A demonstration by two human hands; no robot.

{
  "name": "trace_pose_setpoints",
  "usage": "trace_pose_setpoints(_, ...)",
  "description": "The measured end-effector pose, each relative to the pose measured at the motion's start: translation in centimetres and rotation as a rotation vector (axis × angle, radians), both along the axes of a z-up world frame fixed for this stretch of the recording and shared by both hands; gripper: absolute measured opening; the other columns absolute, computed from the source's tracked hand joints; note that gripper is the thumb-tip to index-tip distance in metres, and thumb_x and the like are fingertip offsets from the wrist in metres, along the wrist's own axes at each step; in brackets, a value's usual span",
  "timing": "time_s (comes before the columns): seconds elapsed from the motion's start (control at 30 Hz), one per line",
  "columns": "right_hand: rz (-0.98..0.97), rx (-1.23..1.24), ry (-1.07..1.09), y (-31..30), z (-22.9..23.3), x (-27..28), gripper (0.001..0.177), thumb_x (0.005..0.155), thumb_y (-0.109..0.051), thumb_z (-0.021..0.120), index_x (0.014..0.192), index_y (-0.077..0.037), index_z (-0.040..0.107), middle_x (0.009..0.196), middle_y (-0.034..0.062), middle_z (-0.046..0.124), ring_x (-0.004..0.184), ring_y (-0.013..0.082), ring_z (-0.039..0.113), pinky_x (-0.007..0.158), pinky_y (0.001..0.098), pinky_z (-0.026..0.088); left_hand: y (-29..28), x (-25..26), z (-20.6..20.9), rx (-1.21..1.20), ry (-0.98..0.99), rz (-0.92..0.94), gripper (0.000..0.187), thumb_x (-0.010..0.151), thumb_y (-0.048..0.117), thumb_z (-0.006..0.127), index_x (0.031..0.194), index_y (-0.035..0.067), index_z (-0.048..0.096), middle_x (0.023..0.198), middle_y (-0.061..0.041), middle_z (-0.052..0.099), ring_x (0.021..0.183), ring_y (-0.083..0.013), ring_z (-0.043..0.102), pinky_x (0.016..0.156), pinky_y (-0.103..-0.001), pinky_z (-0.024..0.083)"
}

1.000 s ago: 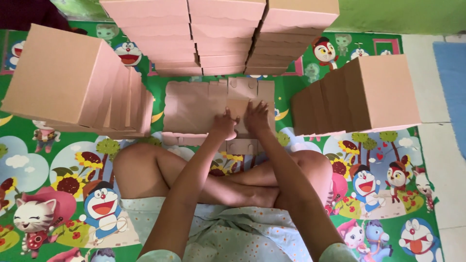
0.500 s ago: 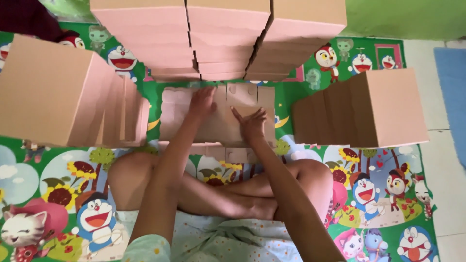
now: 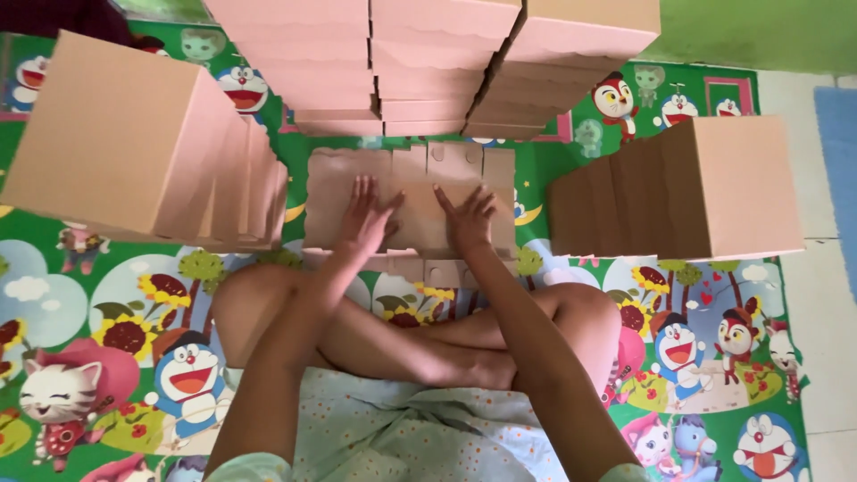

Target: The person folds flat cardboard pieces into small boxes by hand while sitting on a mat and places them on a stack.

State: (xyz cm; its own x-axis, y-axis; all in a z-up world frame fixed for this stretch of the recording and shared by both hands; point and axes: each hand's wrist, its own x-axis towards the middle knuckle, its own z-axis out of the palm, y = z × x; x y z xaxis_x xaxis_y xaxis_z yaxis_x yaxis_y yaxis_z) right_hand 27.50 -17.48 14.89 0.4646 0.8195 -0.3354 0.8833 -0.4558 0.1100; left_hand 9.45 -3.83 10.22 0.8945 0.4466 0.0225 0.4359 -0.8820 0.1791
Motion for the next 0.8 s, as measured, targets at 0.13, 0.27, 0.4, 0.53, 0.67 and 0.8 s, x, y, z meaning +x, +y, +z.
trace_pose_setpoints(0.13, 0.029, 0.051, 0.036, 0.8, 0.6, -0.8, 0.087, 0.100, -0.010, 0.055, 0.163, -0.048, 0.007, 0.161, 0.0396, 0.021, 0.140, 0.0694, 0.028, 0.106, 0.0740, 0.038, -1.5, 0.6, -2.8, -0.038, 0.054, 0.269, 0.069, 0.091, 0.046, 0.073, 0.154, 0.042, 0.044, 0.159, -0.031, 0.037, 0.149, -0.0527, 0.031, 0.125, -0.063, 0.016)
trace_pose_setpoints(0.27, 0.138, 0.127, -0.028, 1.8, -0.5, -2.3, 0.077, 0.104, -0.016, 0.052, 0.162, -0.050, 0.013, 0.158, 0.0408, 0.028, 0.139, 0.0702, 0.028, 0.105, 0.0779, 0.037, -2.5, 0.4, -0.4, -0.050, 0.072, 0.282, 0.070, 0.091, 0.047, 0.072, 0.155, 0.045, 0.044, 0.162, -0.028, 0.035, 0.148, -0.0577, 0.027, 0.122, -0.064, 0.024)
trace_pose_setpoints(0.4, 0.177, 0.110, -0.077, 4.8, -4.8, -2.7, 0.076, 0.104, -0.015, 0.051, 0.163, -0.046, 0.013, 0.151, 0.0463, 0.033, 0.139, 0.0679, 0.033, 0.104, 0.0707, 0.043, -0.3, 1.1, -2.3, -0.024, 0.072, 0.267, 0.073, 0.082, 0.052, 0.079, 0.149, 0.041, 0.053, 0.157, -0.028, 0.041, 0.143, -0.0583, 0.035, 0.119, -0.062, 0.030)
trace_pose_setpoints(0.53, 0.164, -0.018, 0.110, 5.6, -4.9, -1.9, 0.132, 0.067, -0.009, 0.094, 0.162, -0.049, 0.012, 0.148, 0.0533, 0.025, 0.141, 0.0663, 0.030, 0.107, 0.0669, 0.043, 3.3, -0.1, -1.4, 0.059, 0.064, 0.162, 0.074, 0.074, 0.054, 0.084, 0.135, 0.019, 0.061, 0.117, -0.016, 0.061, 0.107, -0.0357, 0.064, 0.092, -0.048, 0.048)
trace_pose_setpoints(0.67, 0.164, -0.126, 0.137, 6.2, -1.3, -2.6, 0.147, 0.055, -0.017, 0.103, 0.160, -0.053, 0.008, 0.148, 0.0532, 0.026, 0.142, 0.0648, 0.030, 0.108, 0.0650, 0.044, 6.9, -2.7, 4.1, 0.104, -0.050, 0.302, 0.106, 0.057, 0.064, 0.090, 0.139, 0.006, 0.056, 0.133, -0.020, 0.053, 0.121, -0.0400, 0.056, 0.100, -0.053, 0.047)
trace_pose_setpoints(0.8, 0.148, -0.158, 0.147, 6.8, -1.1, -2.9, 0.148, 0.055, -0.015, 0.103, 0.160, -0.055, 0.006, 0.146, 0.0557, 0.025, 0.140, 0.0659, 0.032, 0.107, 0.0618, 0.047, 11.3, -1.8, -2.5, 0.149, -0.040, 0.263, 0.104, 0.050, 0.070, 0.089, 0.129, 0.009, 0.059, 0.117, -0.017, 0.057, 0.113, -0.0363, 0.062, 0.106, -0.049, 0.044)
